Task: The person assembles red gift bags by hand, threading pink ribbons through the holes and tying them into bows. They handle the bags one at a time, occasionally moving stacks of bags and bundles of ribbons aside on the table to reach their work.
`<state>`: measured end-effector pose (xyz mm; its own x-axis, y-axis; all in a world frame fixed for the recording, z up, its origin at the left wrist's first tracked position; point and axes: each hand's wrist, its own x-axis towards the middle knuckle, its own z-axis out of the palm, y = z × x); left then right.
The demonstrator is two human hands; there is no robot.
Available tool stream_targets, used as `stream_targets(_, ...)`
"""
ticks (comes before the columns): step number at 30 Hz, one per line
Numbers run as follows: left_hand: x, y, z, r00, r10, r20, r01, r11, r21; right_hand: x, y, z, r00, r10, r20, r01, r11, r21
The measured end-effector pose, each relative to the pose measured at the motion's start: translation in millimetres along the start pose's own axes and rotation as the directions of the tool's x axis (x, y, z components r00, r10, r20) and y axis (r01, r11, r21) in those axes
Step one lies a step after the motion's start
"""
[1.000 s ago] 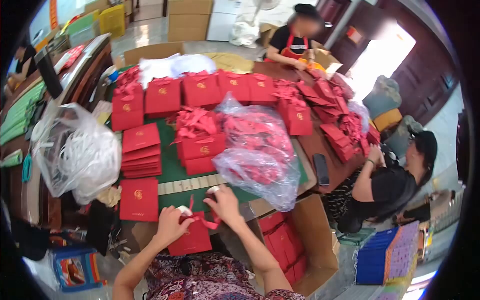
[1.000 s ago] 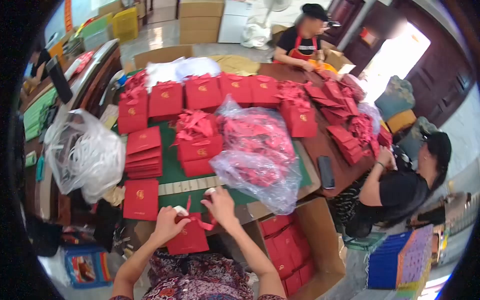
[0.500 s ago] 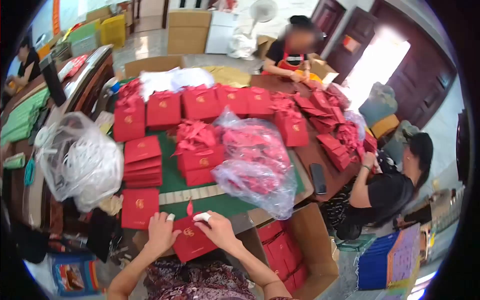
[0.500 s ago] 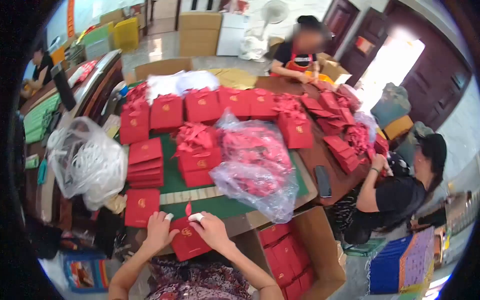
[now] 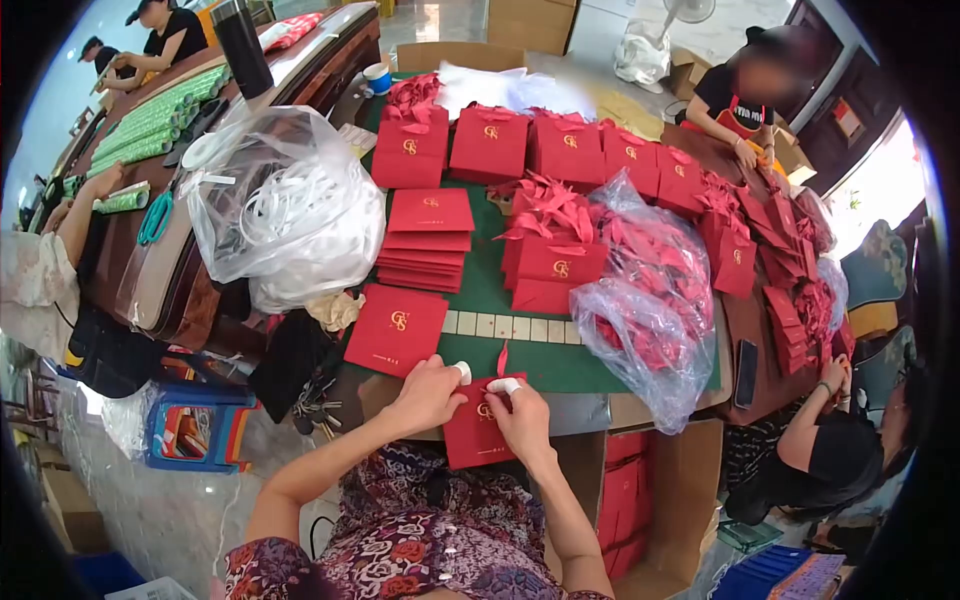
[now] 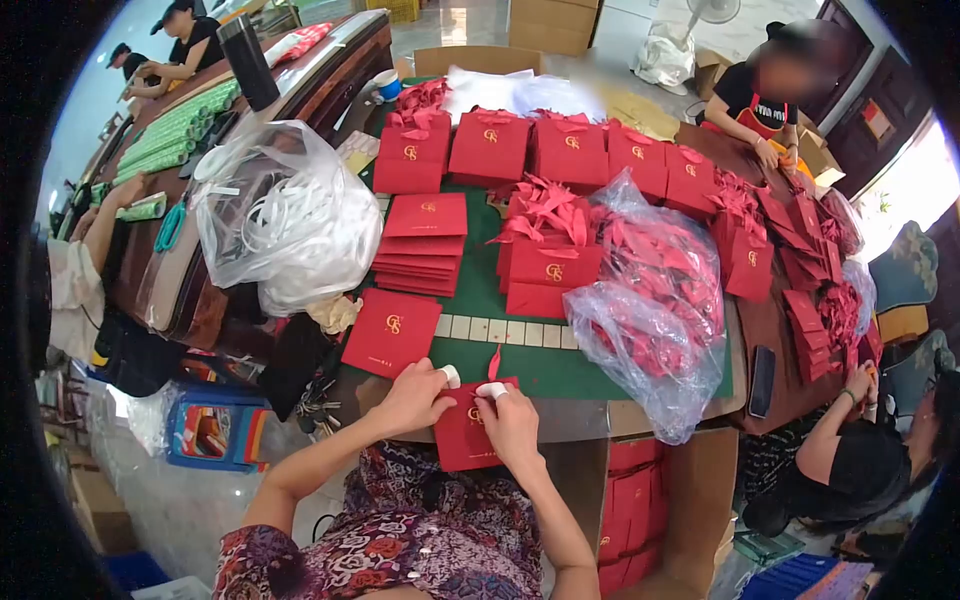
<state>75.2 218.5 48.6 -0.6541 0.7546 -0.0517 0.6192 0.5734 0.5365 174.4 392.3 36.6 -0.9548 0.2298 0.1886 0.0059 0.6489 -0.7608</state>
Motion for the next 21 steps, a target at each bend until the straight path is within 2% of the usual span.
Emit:
stream_targets(2, 0, -3, -1, 0.999, -0.011, 0.05, 0.014, 0.997, -0.074, -5, -6, -1, 1.0, -0.007, -0.013, 0.007, 1.0, 0.008)
stream_targets(4, 0, -5, 0, 0.999, -0.037, -0.01, 0.033, 0.973, -0.227, -10, -12, 0, 1.0, -0.018, -0.023, 0.018, 1.0, 0.014)
stream_targets(7, 4, -2, -7, 0.999, -0.022, -0.04, 0.008, 0.947, -0.323, -18, -18, 2, 0.998, -0.059, -0.017, 0.059, 0.998, -0.009)
stream_targets(8, 7, 1, -12, 0.986, -0.125, 0.107, 0.159, 0.89, -0.427, -18, -20, 2, 0.999, -0.035, -0.031, 0.036, 0.999, 0.017)
stream_targets(9, 9, -1, -13, 0.985, -0.127, 0.113, 0.164, 0.888, -0.429, -18, -22, 1, 0.999, -0.011, -0.045, 0.013, 0.999, 0.041)
stream_targets(11, 9, -5, -12, 0.969, -0.15, 0.195, 0.236, 0.788, -0.568, -18, -26, -3, 0.998, 0.026, -0.049, -0.024, 0.999, 0.042)
stream_targets(12, 9, -7, -9, 0.98, -0.105, 0.169, 0.192, 0.724, -0.662, -18, -28, -4, 0.997, 0.054, -0.056, -0.051, 0.998, 0.043)
stream_targets(16, 6, -13, -6, 0.977, -0.077, 0.197, 0.196, 0.675, -0.711, -16, -31, -5, 0.992, 0.12, -0.042, -0.114, 0.987, 0.112)
stream_targets(19, 5, -17, -4, 0.972, -0.009, 0.235, 0.19, 0.623, -0.759, -17, -29, 0, 0.995, 0.055, -0.081, -0.043, 0.99, 0.134)
stream_targets(21, 5, -15, -11, 0.958, -0.001, 0.287, 0.22, 0.648, -0.729, -18, -30, 1, 0.99, 0.127, -0.058, -0.12, 0.986, 0.12)
